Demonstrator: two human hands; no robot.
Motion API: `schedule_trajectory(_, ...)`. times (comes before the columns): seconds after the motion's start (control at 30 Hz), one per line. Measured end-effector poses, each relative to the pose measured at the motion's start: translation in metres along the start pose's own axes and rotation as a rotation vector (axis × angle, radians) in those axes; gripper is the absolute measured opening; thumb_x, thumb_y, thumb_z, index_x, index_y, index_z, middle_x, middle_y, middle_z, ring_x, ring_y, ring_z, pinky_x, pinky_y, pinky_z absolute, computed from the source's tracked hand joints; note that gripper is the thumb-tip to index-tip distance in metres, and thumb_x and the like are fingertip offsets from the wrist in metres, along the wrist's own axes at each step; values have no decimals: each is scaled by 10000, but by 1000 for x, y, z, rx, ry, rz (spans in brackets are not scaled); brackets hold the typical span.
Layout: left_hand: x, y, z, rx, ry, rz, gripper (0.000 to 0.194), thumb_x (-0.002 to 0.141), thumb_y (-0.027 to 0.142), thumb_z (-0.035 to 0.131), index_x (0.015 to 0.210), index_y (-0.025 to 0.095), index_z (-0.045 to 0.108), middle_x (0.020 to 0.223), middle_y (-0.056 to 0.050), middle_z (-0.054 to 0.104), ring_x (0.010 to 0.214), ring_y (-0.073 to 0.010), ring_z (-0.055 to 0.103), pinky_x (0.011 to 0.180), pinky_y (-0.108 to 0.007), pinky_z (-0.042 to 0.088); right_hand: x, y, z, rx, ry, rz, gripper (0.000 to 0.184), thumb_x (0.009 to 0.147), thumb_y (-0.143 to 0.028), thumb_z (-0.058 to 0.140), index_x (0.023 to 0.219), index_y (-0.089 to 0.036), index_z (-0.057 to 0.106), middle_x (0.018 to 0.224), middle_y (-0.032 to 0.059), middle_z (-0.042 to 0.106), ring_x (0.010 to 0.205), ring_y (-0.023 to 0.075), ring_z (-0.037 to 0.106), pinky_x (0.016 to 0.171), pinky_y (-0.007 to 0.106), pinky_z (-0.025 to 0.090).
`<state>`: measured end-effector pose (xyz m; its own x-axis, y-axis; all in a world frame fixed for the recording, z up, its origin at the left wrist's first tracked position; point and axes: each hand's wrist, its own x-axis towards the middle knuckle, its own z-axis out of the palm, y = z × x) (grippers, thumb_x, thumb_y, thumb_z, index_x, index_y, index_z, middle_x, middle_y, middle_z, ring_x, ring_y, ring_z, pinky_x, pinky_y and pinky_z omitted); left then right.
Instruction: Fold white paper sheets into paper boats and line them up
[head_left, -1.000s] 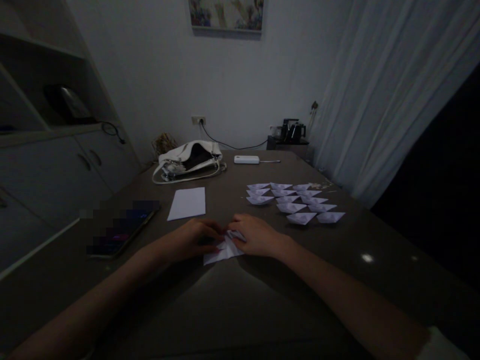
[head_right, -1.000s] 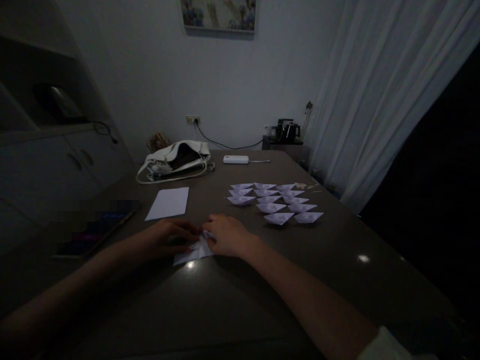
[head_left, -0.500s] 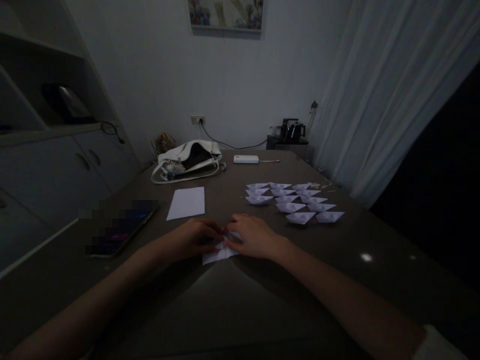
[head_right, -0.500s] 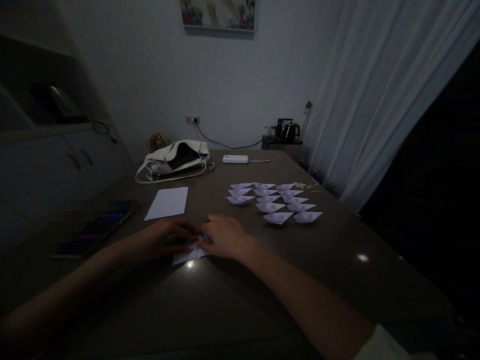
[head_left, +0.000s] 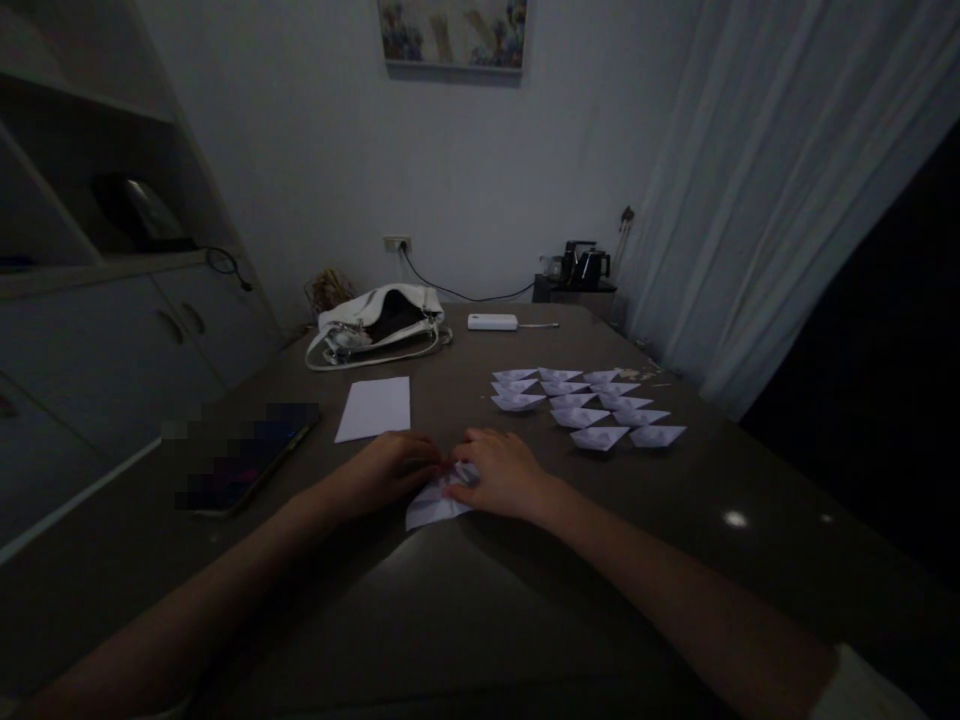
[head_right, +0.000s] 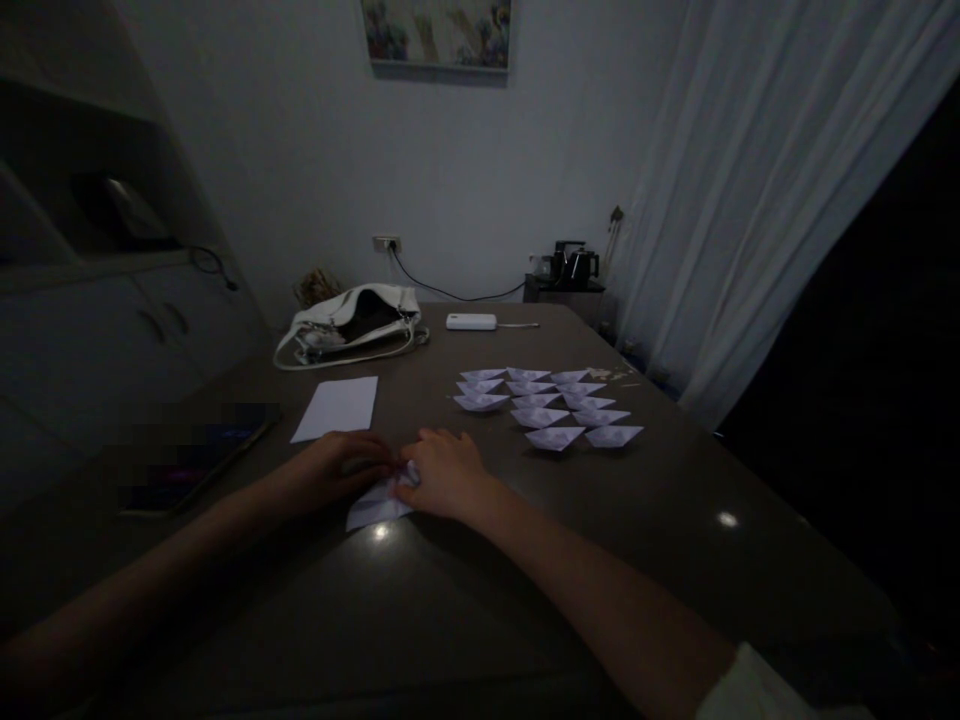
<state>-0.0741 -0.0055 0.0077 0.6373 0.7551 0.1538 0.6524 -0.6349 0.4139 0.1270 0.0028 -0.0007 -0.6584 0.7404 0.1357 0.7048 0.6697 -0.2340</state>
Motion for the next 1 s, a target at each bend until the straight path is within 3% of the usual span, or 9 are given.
schedule_trajectory(0.1, 6, -4, 4, 144, 151, -22, 129, 848, 261, 565, 868, 172, 656, 890, -63, 630, 835, -187, 582, 735, -275, 438, 0, 0, 1, 24, 3, 10, 353, 752, -473, 630, 1041, -270, 648, 1050, 83, 582, 1017, 264, 543, 822, 410, 406)
schedule_trajectory(0.17, 8, -5, 5, 256, 170, 9, 96, 835, 252, 586, 839, 180, 649, 867, -56, 620, 852, -202, 561, 750, -301, 405, 1, 0, 1, 38, 10, 15, 357, 744, -478, 638, 1040, -278, 650, 1045, 78, 581, 1022, 266, 541, 823, 414, 406)
schedule_trajectory(0.4, 10, -1, 2, 399, 89, 95, 66, 819, 270, 618, 835, 213, 646, 840, -21, 622, 866, -205, 526, 733, -319, 306, 2, 3, 3, 49, 6, 24, 385, 730, -501, 637, 1012, -240, 644, 1037, 80, 578, 986, 256, 550, 793, 406, 418)
schedule_trajectory(1.0, 5, 2, -6, 369, -87, 21, 60, 755, 151, 632, 748, 205, 607, 785, 9, 642, 856, -194, 545, 743, -314, 290, 2, 4, 4, 49, 4, 15, 374, 738, -492, 640, 1029, -258, 642, 1063, 72, 568, 1001, 254, 540, 788, 376, 404)
